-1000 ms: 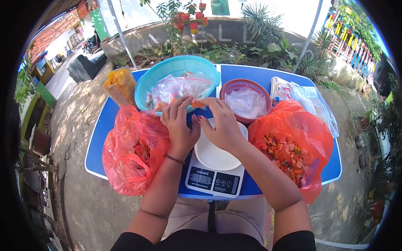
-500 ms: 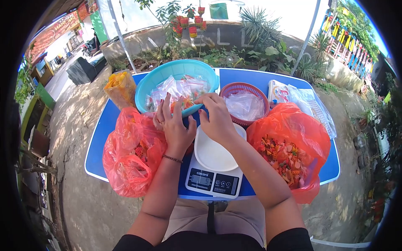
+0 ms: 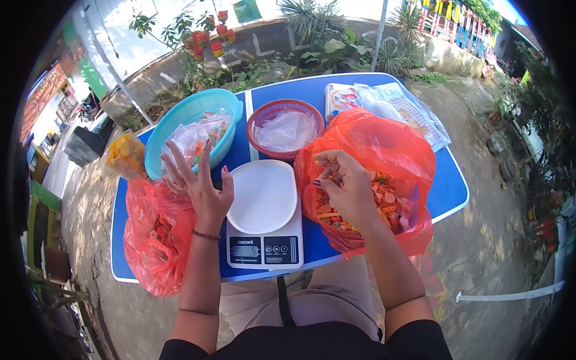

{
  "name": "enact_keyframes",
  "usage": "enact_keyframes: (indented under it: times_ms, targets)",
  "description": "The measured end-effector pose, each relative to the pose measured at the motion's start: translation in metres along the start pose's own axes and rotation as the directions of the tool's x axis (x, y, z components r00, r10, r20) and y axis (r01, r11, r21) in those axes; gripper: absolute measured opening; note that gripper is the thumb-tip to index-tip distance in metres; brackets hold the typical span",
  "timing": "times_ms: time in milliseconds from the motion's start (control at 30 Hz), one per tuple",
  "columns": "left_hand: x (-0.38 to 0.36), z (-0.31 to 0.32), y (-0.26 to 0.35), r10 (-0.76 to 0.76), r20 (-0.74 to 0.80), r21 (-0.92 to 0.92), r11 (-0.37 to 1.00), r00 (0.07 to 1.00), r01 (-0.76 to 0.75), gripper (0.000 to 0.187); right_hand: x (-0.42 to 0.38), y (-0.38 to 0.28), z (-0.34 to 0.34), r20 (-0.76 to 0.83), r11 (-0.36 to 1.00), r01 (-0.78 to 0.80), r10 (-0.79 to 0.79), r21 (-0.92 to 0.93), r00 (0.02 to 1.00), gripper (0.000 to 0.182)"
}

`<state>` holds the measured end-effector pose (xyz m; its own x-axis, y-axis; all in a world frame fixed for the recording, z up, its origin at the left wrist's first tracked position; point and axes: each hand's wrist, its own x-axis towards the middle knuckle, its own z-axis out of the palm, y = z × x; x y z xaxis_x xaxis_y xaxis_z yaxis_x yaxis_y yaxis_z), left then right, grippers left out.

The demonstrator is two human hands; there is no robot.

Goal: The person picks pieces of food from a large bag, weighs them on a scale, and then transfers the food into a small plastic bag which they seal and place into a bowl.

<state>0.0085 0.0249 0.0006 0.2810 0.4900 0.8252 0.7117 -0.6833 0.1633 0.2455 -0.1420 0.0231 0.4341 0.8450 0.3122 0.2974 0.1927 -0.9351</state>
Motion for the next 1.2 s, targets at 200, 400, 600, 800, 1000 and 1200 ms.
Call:
enact_keyframes:
  times_ms: [200, 400, 600, 800, 1000, 1200]
  targets:
    - [0.016, -0.032, 0.074, 0.385, 0.355, -0.459, 0.866, 0.852, -0.2, 0.037, -0.044, 0.008, -0.064, -0.171, 0.996, -0.093, 0.09, -0.01, 0.981, 0.035]
    - [0.003, -0.013, 0.126, 0.654, 0.455, -0.686, 0.69, 0.605, -0.229, 0.02, -0.076, 0.026, -0.089, -0.149, 0.937, -0.058, 0.006, -0.343, 0.989, 0.026]
    - [0.005, 0.005, 0.155, 0.637, 0.603, -0.592, 0.761, 0.48, -0.266, 0.024, -0.089, 0.02, -0.08, -0.138, 0.666, 0.0, -0.155, -0.746, 0.978, 0.031]
    - [0.0, 0.011, 0.157, 0.588, 0.685, -0.501, 0.809, 0.431, -0.308, 0.031, -0.091, 0.028, -0.072, -0.08, 0.8, -0.078, 0.038, -0.594, 0.996, 0.036]
    - [-0.001, 0.008, 0.153, 0.59, 0.728, -0.506, 0.806, 0.349, -0.308, 0.037, -0.067, 0.043, -0.061, -0.191, 0.534, -0.133, -0.054, -0.835, 0.98, 0.05]
    - [0.002, 0.01, 0.15, 0.556, 0.707, -0.464, 0.831, 0.438, -0.306, 0.035, -0.047, 0.052, -0.031, -0.009, 0.556, 0.06, -0.121, -0.829, 0.993, 0.047]
